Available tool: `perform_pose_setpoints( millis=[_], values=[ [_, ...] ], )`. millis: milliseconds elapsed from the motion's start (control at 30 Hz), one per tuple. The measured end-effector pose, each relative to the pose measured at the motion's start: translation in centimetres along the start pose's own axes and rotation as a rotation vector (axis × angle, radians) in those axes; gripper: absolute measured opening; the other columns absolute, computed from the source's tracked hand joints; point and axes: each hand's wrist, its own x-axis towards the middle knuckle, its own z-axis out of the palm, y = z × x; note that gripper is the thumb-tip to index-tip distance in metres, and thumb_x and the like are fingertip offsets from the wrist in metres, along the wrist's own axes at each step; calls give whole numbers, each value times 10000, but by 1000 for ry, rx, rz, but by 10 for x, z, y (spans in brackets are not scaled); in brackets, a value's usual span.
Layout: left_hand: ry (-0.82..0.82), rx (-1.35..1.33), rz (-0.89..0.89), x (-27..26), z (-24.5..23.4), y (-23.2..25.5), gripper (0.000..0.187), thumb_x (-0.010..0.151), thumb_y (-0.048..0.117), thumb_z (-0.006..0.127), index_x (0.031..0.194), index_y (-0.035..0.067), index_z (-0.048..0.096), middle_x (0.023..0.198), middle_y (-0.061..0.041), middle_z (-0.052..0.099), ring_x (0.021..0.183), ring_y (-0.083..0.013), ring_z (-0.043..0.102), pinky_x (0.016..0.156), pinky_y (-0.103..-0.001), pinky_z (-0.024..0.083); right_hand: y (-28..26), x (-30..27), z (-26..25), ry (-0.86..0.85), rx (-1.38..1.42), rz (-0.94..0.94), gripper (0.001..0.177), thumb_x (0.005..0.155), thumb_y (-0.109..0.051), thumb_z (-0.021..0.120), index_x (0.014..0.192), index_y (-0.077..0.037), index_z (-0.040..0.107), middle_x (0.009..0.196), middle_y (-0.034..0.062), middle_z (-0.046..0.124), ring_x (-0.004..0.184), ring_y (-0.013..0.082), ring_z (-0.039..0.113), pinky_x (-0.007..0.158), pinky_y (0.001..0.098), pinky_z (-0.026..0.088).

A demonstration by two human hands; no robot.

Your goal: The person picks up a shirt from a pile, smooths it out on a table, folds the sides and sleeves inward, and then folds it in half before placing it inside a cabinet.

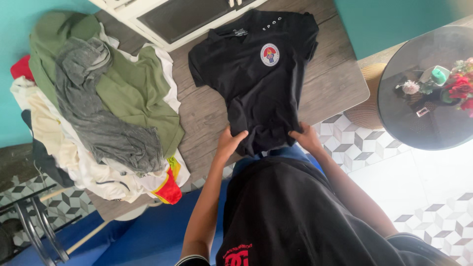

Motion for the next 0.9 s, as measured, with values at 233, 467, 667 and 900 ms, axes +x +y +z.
perform_pose_setpoints(
  millis=[233, 467, 667, 900],
  values=[
    [-138, -239, -298, -36, -6, 0, 883, 791, 525, 743, 1421, -61, 547, 1416, -215, 631, 1315, -313, 594, 1099, -353, 426, -10, -16, -59, -100, 836, 171, 224, 875, -134, 644, 1067, -33, 699, 893, 33, 734, 780, 124, 695, 688, 245, 552],
    [-197, 236, -394, -46, 24, -66, 807, 852, 600, 687, 1291, -77, 679, 1232, -261, 709, 1148, -352, 669, 963, -411, 497, 40, 1, -86, -86, 588, 138, 239, 971, -219, 711, 1041, 8, 738, 863, 29, 676, 751, 96, 602, 669, 249, 457],
    [-16, 527, -216, -43, 57, -106, 652, 817, 562, 714, 1147, 0, 706, 955, -153, 748, 941, -305, 725, 818, -423, 546, 58, -4, -84, -51, 233, 22, 233, 875, -199, 733, 1026, -28, 777, 850, 28, 716, 798, 100, 596, 740, 262, 471],
    [413, 34, -52, -9, 77, -118, 680, 779, 451, 783, 1195, -23, 528, 721, -122, 739, 766, -321, 745, 752, -419, 559, 42, -16, -78, -52, 110, -47, 249, 833, -171, 741, 1029, -18, 757, 895, 57, 741, 863, 129, 644, 817, 292, 489]
  ],
)
